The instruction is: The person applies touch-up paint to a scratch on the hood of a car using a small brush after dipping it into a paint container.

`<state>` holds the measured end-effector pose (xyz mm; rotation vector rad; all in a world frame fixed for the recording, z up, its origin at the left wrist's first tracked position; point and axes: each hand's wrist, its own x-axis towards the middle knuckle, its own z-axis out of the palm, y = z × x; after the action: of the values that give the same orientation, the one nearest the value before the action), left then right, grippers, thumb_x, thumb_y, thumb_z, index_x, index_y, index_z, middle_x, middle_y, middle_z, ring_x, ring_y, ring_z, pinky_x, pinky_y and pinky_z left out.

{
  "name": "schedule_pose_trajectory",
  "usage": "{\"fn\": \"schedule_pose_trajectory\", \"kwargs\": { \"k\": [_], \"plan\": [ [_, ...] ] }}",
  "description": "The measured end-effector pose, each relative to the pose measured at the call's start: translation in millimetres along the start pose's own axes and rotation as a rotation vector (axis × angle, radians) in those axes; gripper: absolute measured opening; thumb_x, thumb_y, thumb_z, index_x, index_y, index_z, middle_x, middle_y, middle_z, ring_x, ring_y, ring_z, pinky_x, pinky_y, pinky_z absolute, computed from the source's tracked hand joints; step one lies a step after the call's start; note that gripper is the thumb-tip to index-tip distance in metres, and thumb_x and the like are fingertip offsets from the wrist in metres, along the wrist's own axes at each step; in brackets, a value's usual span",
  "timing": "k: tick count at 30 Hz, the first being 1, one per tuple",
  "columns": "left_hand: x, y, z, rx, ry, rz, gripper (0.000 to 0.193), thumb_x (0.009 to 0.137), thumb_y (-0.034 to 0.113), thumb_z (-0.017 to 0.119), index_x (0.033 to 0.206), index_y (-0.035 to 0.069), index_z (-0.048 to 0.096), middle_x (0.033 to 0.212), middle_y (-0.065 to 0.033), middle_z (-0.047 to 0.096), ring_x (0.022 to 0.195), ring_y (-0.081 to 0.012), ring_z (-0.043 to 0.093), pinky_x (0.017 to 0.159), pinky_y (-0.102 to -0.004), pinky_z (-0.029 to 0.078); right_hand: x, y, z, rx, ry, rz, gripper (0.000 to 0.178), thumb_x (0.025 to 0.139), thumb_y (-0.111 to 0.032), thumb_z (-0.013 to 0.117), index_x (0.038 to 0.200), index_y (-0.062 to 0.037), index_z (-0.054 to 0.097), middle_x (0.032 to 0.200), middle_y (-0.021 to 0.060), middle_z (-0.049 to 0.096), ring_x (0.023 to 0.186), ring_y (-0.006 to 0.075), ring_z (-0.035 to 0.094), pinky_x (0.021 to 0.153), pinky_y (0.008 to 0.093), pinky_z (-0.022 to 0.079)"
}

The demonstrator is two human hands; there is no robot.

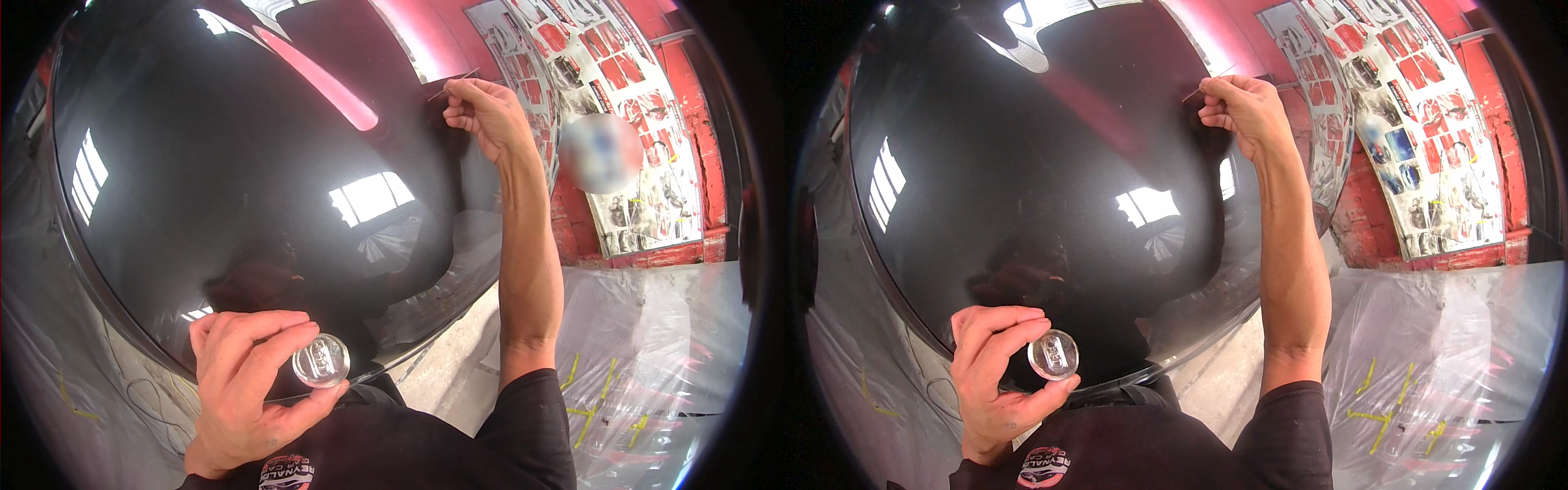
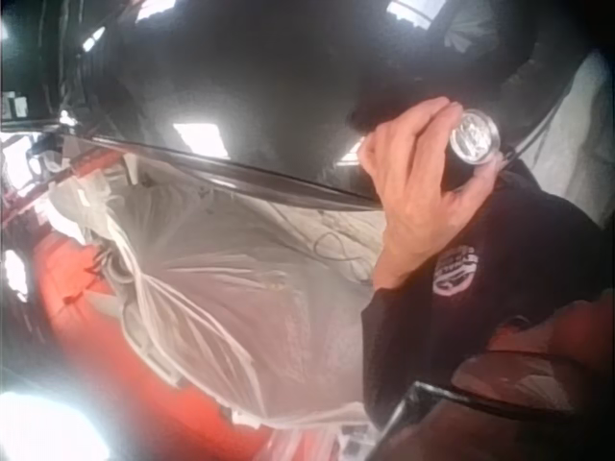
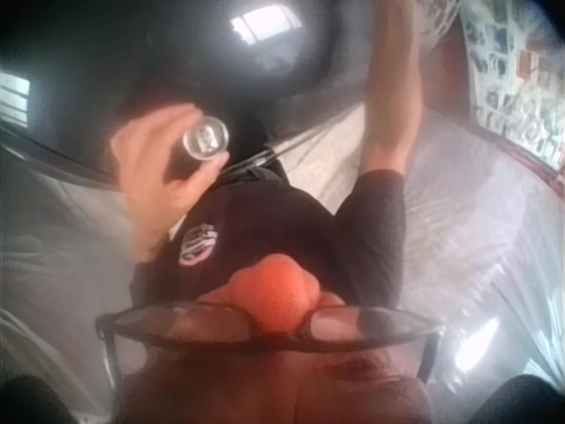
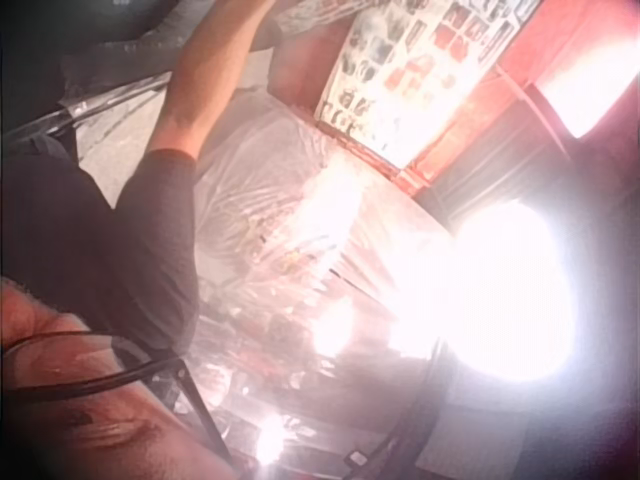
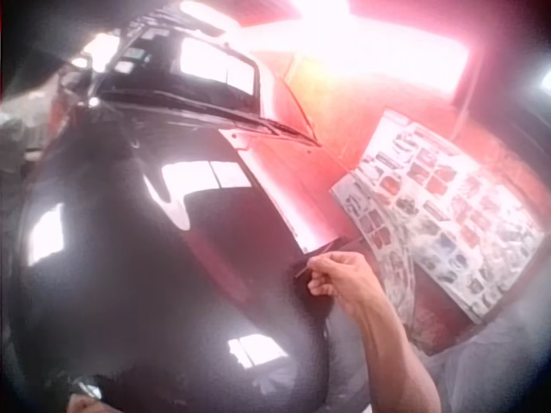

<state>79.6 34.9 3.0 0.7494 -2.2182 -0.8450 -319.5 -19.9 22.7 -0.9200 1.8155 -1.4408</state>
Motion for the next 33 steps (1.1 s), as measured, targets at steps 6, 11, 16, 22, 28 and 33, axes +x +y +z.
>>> {"fn": "schedule_pose_trajectory", "kwargs": {
  "k": [6, 11, 16, 22, 28, 33],
  "plan": [
    [-0.1, -0.8, -0.1, -0.002, -0.001, 0.003, 0.048, 0.054, 0.019, 0.086, 0.099, 0.009, 0.071, 0.105, -0.0042, 0.068, 0.093, -0.0228, 0.057, 0.085, -0.0366, 0.041, 1.6, 0.4, 1.3, -0.015, 0.003, 0.007, 0.018, 0.089, -0.013, 0.073, 0.089, 0.0034, 0.068, 0.076, 0.0062, 0.063, 0.062, 0.0130, 0.062, 0.058, 0.0246, 0.057],
    [-1.1, -2.1, 0.3, -0.006, 0.003, 0.001, 0.049, 0.055, 0.019, 0.086, 0.100, 0.009, 0.072, 0.105, -0.0040, 0.068, 0.092, -0.0222, 0.058, 0.085, -0.0365, 0.040, -0.7, -0.1, 2.5, 0.001, 0.008, 0.004, 0.018, 0.089, -0.013, 0.073, 0.090, 0.0034, 0.068, 0.076, 0.0059, 0.063, 0.062, 0.0128, 0.063, 0.059, 0.0245, 0.057],
    [-0.8, -3.1, -0.4, -0.027, 0.000, 0.008, 0.048, 0.056, 0.020, 0.087, 0.100, 0.009, 0.071, 0.105, -0.0035, 0.068, 0.090, -0.0200, 0.061, 0.086, -0.0367, 0.039, 0.5, 0.6, 1.0, 0.029, -0.004, 0.013, 0.017, 0.090, -0.013, 0.072, 0.090, 0.0031, 0.068, 0.076, 0.0044, 0.063, 0.062, 0.0117, 0.063, 0.058, 0.0233, 0.057],
    [-4.5, -4.7, -2.0, -0.054, 0.015, 0.017, 0.046, 0.059, 0.020, 0.088, 0.100, 0.009, 0.070, 0.107, -0.0036, 0.068, 0.088, -0.0200, 0.061, 0.086, -0.0377, 0.038, -1.5, 0.6, 2.8, 0.017, -0.016, 0.003, 0.017, 0.090, -0.015, 0.073, 0.089, 0.0015, 0.068, 0.075, 0.0035, 0.063, 0.062, 0.0102, 0.064, 0.058, 0.0220, 0.057],
    [-5.9, -4.2, -2.3, -0.055, 0.027, 0.047, 0.048, 0.059, 0.021, 0.089, 0.102, 0.008, 0.071, 0.107, -0.0037, 0.068, 0.088, -0.0194, 0.062, 0.087, -0.0374, 0.038, -2.5, 4.0, -5.4, 0.104, 0.009, 0.021, 0.016, 0.090, -0.014, 0.073, 0.088, 0.0015, 0.068, 0.075, 0.0034, 0.063, 0.062, 0.0114, 0.064, 0.058, 0.0231, 0.057],
    [-6.5, 3.1, -5.1, -0.011, 0.016, 0.039, 0.050, 0.057, 0.021, 0.088, 0.102, 0.008, 0.071, 0.105, -0.0035, 0.069, 0.089, -0.0195, 0.061, 0.086, -0.0373, 0.038, 0.7, 4.3, 2.0, 0.050, 0.015, -0.013, 0.017, 0.089, -0.013, 0.072, 0.089, 0.0035, 0.068, 0.075, 0.0053, 0.063, 0.062, 0.0131, 0.064, 0.058, 0.0244, 0.057]
  ]
}}
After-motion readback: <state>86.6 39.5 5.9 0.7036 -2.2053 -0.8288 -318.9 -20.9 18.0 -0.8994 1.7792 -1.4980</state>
